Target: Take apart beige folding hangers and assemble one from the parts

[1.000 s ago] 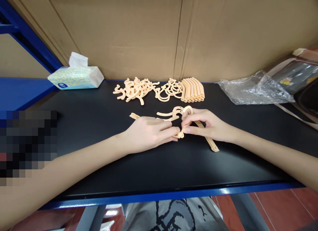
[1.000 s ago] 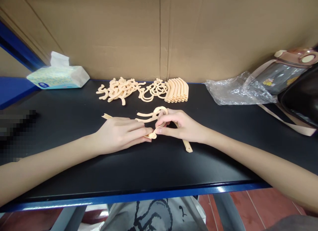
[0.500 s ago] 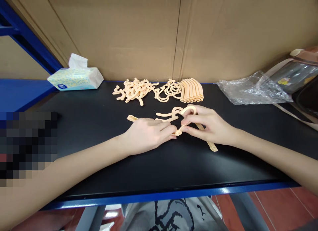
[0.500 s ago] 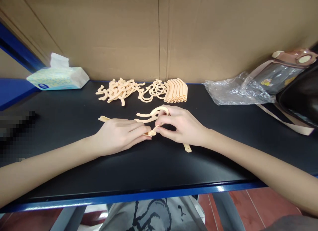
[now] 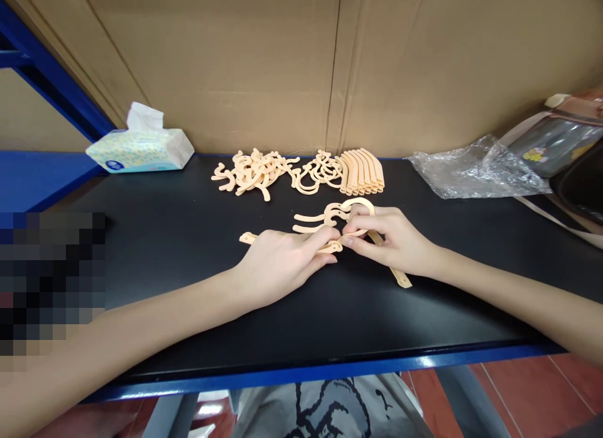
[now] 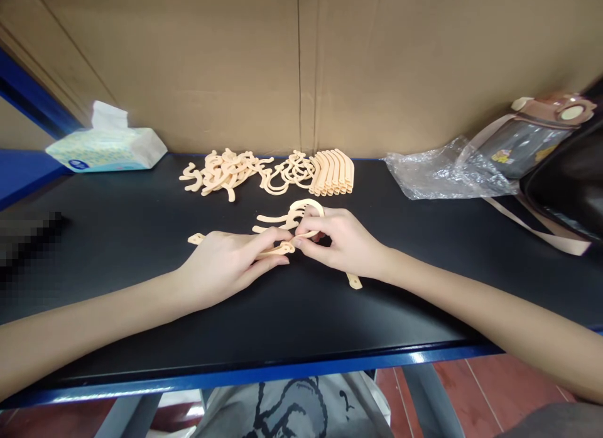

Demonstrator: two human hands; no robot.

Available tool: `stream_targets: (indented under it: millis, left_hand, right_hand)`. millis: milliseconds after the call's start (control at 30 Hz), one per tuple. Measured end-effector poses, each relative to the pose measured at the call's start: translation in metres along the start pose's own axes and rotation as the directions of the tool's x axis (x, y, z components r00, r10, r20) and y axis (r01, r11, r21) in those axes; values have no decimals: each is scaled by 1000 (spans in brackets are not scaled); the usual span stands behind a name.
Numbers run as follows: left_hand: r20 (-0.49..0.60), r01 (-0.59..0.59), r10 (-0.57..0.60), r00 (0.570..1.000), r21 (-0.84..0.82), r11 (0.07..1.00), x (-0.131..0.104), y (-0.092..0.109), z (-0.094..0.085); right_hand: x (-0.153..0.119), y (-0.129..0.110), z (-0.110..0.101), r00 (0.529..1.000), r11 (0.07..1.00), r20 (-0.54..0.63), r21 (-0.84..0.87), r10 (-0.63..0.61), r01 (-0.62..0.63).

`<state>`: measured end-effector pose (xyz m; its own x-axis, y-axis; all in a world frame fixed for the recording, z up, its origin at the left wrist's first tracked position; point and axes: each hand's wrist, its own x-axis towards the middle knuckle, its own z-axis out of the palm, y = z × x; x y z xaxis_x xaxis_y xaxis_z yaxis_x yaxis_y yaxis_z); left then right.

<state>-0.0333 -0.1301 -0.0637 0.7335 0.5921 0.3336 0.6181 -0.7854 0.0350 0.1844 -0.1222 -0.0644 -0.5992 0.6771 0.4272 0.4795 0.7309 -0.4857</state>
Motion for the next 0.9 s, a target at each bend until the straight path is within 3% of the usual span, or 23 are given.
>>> stream_targets:
  millis: [133,533,900]
  left_hand:
    - [-23,-47,47,999,3,999,-1,-1,2]
    - [-67,-61,58,996,-40,997,-2,-1,4]
    - [-27,-69,67,997,-83,994,-1,-3,5]
  right_hand:
    - [0,0,1,999,994,35,101,30,-34]
    - [-2,0,4,999,993,32,113,38,-42]
    - [-1,-2,4,998,991,57,128,36,-43]
